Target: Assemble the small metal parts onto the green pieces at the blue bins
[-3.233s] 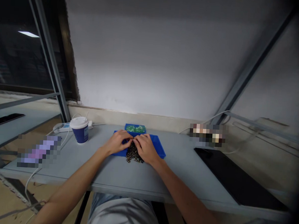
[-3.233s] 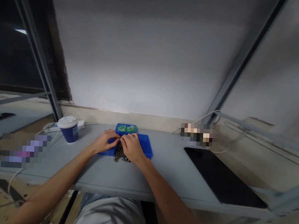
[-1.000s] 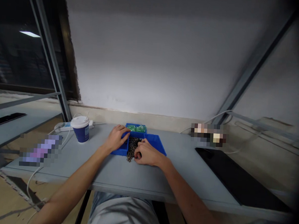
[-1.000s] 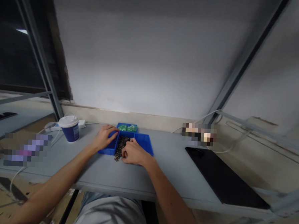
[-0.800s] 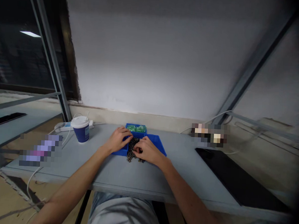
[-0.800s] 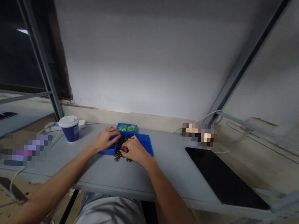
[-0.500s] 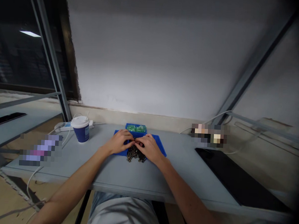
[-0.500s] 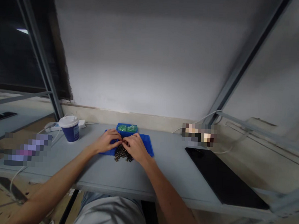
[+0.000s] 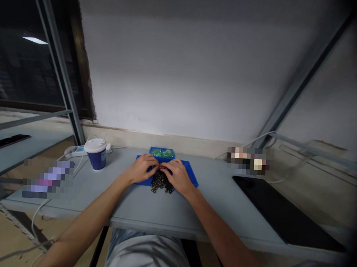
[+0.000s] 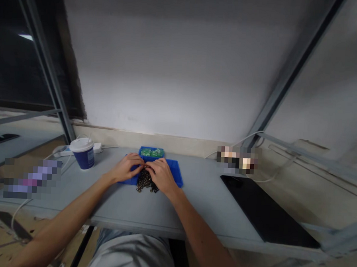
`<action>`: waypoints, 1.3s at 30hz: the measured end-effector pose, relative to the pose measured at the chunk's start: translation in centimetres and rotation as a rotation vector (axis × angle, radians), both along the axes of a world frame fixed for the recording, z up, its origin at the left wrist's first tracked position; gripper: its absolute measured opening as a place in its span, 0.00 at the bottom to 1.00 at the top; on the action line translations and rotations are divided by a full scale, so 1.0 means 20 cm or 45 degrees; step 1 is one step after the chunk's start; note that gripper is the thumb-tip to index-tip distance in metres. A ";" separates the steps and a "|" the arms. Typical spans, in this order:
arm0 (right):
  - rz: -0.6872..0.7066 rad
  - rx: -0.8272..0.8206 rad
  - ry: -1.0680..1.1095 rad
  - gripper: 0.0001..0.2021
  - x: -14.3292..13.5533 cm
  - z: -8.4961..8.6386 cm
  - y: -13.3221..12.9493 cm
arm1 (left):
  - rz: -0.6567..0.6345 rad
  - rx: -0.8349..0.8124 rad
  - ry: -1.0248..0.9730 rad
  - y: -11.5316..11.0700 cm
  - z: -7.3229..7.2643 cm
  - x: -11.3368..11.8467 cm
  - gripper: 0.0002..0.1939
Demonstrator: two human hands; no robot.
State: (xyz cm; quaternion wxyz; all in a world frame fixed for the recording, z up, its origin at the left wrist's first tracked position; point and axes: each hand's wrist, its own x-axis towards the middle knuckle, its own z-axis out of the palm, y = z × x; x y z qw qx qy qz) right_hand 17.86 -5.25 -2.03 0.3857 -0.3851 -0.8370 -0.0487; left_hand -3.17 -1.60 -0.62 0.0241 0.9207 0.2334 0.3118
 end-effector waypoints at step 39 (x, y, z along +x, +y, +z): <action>-0.047 -0.112 -0.098 0.10 -0.04 0.03 -0.03 | 0.004 0.070 -0.092 0.02 -0.02 0.00 0.06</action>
